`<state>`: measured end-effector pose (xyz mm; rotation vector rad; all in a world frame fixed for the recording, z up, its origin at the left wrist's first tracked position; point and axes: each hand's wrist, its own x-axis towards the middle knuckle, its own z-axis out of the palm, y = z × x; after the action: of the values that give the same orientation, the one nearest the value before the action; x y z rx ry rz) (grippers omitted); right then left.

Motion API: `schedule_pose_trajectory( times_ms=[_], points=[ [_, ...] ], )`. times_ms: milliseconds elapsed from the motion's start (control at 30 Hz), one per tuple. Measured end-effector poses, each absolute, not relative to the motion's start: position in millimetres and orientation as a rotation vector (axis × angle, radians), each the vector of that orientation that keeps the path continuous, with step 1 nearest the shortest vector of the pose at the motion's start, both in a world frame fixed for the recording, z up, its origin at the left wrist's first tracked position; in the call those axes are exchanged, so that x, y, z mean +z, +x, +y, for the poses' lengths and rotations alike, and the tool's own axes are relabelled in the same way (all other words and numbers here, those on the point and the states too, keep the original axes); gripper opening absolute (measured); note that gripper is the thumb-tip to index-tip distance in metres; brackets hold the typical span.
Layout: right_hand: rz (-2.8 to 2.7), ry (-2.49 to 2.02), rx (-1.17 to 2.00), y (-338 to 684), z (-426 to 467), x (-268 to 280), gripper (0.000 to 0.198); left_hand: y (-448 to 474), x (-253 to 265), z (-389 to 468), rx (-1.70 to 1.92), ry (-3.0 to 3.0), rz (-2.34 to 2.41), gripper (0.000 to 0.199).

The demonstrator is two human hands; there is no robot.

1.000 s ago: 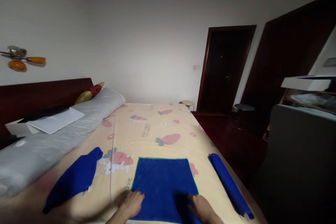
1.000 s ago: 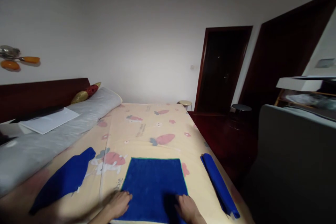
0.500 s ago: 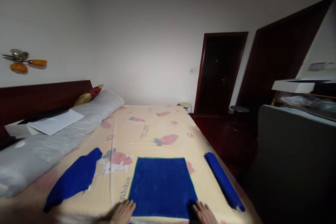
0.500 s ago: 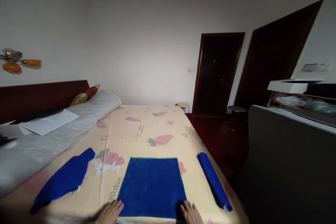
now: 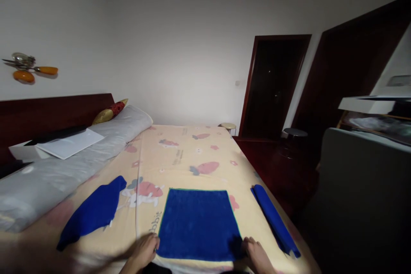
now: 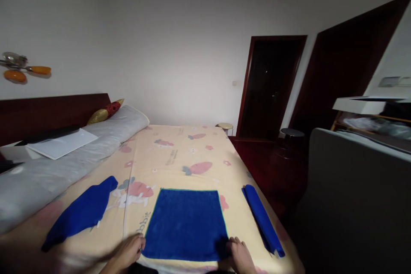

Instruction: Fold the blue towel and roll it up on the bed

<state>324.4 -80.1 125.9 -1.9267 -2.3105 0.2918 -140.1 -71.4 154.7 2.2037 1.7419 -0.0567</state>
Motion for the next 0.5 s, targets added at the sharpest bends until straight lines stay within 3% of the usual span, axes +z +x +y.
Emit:
schedule_pose_trajectory(
  times_ms=[367,500],
  points=[
    [-2.228,-2.015,0.436,336.2,-75.4,111.0,0.032,-153.3,150.8,-64.2,0.036,2.078,1.763,0.032],
    [-2.195,-2.026,0.495,338.0,-76.2,115.0,0.029,-156.1,152.2,-62.2,0.093,1.977,1.729,0.021]
  ],
)
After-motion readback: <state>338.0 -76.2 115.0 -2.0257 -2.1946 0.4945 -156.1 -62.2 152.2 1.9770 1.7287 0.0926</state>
